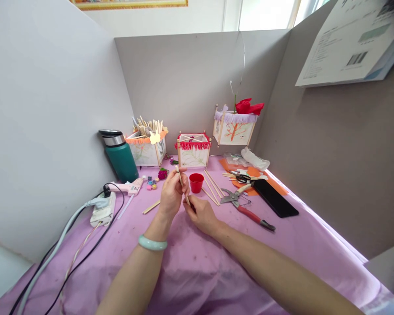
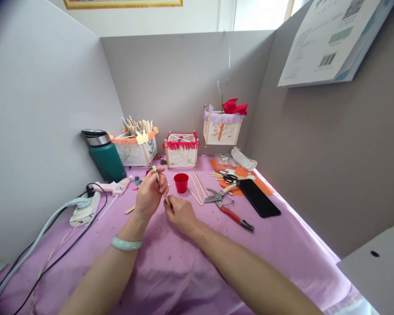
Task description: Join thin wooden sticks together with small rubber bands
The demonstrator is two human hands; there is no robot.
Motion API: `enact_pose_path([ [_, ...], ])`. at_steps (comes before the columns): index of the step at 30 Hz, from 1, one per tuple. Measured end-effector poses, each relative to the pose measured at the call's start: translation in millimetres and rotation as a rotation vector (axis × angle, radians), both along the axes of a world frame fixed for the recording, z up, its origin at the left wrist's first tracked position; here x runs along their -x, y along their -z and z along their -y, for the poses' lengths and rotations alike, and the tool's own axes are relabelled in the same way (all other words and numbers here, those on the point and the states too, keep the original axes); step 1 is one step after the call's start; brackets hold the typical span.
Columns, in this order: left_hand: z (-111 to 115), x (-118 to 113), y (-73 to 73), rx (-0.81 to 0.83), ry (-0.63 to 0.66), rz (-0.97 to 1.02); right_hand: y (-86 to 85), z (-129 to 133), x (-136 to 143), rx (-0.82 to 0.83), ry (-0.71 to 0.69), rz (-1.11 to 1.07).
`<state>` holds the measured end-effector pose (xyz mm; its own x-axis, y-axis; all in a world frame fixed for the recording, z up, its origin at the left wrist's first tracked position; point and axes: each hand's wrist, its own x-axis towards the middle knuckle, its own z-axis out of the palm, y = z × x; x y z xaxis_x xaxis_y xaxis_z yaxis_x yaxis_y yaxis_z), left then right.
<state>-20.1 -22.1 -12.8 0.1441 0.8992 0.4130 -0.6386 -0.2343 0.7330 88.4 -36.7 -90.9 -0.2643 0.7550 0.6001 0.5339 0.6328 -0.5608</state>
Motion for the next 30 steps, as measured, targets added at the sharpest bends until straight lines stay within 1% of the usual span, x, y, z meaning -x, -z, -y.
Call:
enact_pose_path([
  [5, -0.2, -0.5, 1.6, 0.014, 0.003, -0.003, 0.0, 1.4, 0.5, 0.028, -0.037, 0.046],
  [13, -1.4, -0.7, 5.2, 0.004, 0.006, -0.001, -1.3, 2.4, 1.1, 0.040, -0.039, 0.059],
  [24, -1.1, -3.6, 5.3, -0.055, -0.068, -0.034, 0.5, 1.0, 1.0, 0.066, -0.053, 0.009],
  [30, -2.3, -2.0, 7.1, -0.051, -0.072, -0.036, 0.5, 2.6, 1.4, 0.080, -0.059, 0.019],
])
